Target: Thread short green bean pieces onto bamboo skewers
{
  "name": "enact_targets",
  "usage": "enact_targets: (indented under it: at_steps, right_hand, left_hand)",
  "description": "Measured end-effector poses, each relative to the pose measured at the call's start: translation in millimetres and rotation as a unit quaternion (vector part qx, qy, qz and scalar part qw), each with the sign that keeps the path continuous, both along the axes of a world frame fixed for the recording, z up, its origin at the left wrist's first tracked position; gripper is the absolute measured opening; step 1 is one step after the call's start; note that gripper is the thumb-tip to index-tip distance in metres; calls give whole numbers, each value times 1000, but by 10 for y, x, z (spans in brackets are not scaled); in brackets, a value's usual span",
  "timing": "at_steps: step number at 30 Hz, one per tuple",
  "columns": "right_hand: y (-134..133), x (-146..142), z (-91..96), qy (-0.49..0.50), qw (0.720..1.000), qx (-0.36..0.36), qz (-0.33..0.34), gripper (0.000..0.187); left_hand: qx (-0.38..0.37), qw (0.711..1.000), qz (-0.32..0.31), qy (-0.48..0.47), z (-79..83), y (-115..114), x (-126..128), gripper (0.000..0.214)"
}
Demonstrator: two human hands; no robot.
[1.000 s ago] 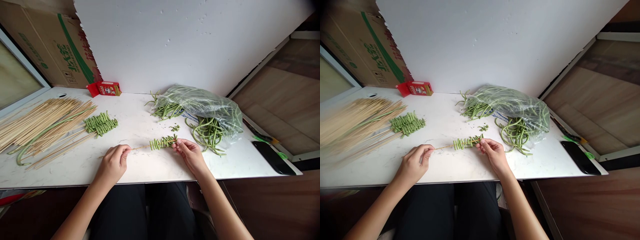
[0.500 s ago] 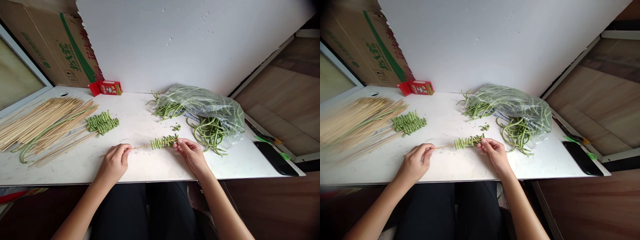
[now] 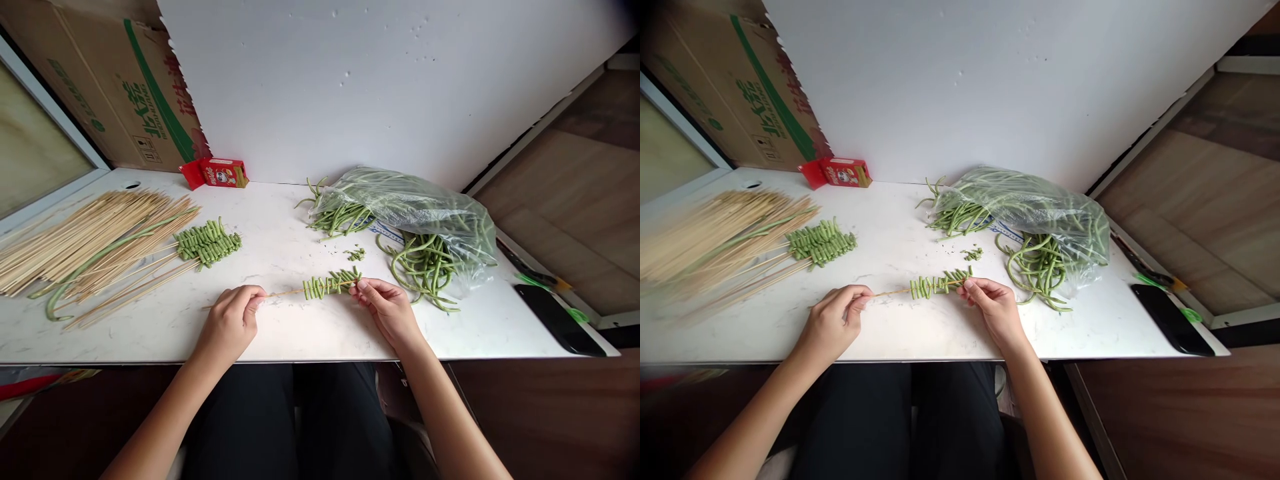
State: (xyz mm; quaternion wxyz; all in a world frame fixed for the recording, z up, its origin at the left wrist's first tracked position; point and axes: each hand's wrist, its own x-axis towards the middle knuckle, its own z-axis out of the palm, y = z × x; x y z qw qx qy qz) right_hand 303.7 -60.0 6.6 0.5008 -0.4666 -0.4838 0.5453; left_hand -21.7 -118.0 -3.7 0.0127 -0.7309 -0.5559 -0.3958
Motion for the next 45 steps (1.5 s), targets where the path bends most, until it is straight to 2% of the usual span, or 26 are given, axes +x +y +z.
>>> enact_targets:
  at_steps: [10,16,28,34,45]
  right_hand:
    - [-27,9,19,-26,999,6,26,24]
    - [-28,10,13,-41,999,9,23,27]
    - [-27,28,-36,-50,998,19,15,21]
    - [-42,30,-26,-56,998,21,18,24]
    - [-63,32,-12,-56,998,15,40,23]
  left_hand:
    - [-12,1000,4,-8,-17,-8,-19,21]
    - [-13,1000,4,-3,-15,-9,-20,26]
    - [-19,1000,1,-3,-25,1,-32,32]
    - [-5,1000,-7,1,-20,2,-33,32]
    - [-22,1000,5,-2,-15,7,-37,32]
